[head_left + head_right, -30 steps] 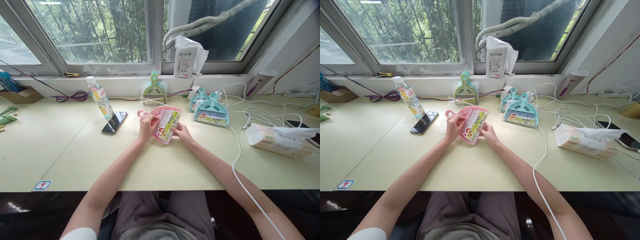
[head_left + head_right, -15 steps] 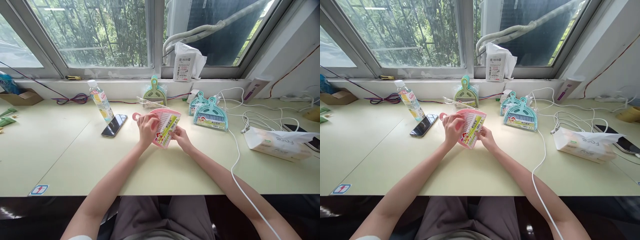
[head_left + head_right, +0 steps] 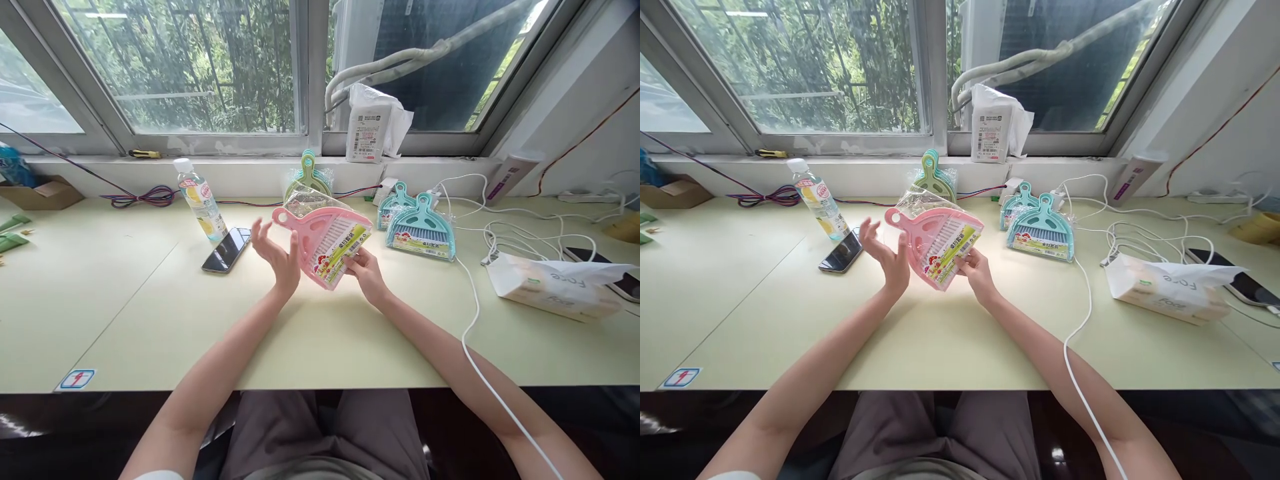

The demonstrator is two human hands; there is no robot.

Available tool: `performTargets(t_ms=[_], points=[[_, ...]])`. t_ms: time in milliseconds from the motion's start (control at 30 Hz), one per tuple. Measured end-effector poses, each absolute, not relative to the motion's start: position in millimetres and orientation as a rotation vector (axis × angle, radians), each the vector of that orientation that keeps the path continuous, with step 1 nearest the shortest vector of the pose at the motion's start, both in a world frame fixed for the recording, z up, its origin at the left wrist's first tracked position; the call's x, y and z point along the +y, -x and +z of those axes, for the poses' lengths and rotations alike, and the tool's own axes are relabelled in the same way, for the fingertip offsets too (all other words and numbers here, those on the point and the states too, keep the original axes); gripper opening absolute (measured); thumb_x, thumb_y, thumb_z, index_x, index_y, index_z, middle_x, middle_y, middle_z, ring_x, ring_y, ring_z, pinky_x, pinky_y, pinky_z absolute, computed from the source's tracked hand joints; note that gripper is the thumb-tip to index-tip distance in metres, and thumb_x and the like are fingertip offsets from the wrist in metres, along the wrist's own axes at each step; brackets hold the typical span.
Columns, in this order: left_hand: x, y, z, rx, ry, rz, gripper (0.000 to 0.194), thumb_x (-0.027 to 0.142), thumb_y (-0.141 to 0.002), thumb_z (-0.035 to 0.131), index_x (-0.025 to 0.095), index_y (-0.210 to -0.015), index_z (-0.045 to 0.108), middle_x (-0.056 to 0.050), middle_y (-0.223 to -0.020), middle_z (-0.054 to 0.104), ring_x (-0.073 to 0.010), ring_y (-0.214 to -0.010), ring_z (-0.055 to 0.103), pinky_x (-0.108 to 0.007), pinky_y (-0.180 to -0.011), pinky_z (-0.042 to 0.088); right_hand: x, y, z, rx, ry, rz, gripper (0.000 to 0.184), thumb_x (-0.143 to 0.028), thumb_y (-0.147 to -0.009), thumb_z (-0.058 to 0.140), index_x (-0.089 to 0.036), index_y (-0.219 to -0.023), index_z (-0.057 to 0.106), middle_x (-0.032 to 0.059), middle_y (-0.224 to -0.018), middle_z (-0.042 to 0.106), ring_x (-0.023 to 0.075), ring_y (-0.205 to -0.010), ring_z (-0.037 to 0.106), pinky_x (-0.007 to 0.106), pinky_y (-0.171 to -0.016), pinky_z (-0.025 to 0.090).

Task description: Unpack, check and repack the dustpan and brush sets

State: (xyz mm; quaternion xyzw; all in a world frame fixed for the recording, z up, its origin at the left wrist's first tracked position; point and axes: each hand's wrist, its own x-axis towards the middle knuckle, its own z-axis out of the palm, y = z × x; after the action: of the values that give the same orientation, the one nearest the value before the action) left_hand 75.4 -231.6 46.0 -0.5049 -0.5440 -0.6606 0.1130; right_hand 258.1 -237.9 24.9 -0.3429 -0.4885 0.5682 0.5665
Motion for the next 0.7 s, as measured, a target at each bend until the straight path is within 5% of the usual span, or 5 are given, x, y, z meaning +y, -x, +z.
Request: performTargets(t_ms=[167,300,467,700], points=[[-215.9,-70.0,39.7,-1.943,1.306,-2.704,0.073,0.051,-0.085,0.064,0.03,-0.142,0.024,-0.012,-0.155,0.024,-0.0232,-0.144,0.03,-0.04,-0.112,0.036,-236.5,-259.5,25.5,-1.071,0.77,1.327,0.042,-0.043,-0.067,0.082,-0.021,-0.098,0.063,0.0041,-0.098,0.072,0.0219,-0.089,0.068,0.041,-0.08,0.06],[-216.1,-80.6,38.4,-2.053,1.725,-3.413,0.066,0.057,-0.084,0.06,0.023,-0.138,0.041,-0.013,-0.142,0.05,-0.0258,-0.132,0.049,-0.039,-0.104,0.046,-235.6,-260.8,26.7,-1.013,0.771,1.3,0.042,-0.04,-0.066,0.082,-0.021,-0.099,0.063,0.0041,-0.099,0.072,0.0216,-0.091,0.068,0.04,-0.082,0.06],[-229.9,-97.1,41.1,-1.864,2.616,-3.258,0.055,0.05,-0.075,0.073,0.016,-0.117,0.064,-0.011,-0.115,0.07,-0.0293,-0.113,0.063,-0.04,-0.094,0.052,-234.1,-261.4,28.0,-0.955,0.777,1.272,0.044,-0.04,-0.065,0.082,-0.021,-0.098,0.061,0.0045,-0.098,0.072,0.023,-0.096,0.068,0.042,-0.086,0.059],[-234.4,-99.8,43.9,-1.816,2.727,-3.127,0.073,0.047,-0.072,0.077,0.024,-0.135,0.05,-0.01,-0.128,0.064,-0.03,-0.118,0.06,-0.043,-0.096,0.051,-232.7,-261.0,27.4,-0.942,0.773,1.286,0.045,-0.04,-0.065,0.082,-0.021,-0.1,0.06,0.0052,-0.102,0.071,0.0228,-0.096,0.067,0.043,-0.087,0.058]])
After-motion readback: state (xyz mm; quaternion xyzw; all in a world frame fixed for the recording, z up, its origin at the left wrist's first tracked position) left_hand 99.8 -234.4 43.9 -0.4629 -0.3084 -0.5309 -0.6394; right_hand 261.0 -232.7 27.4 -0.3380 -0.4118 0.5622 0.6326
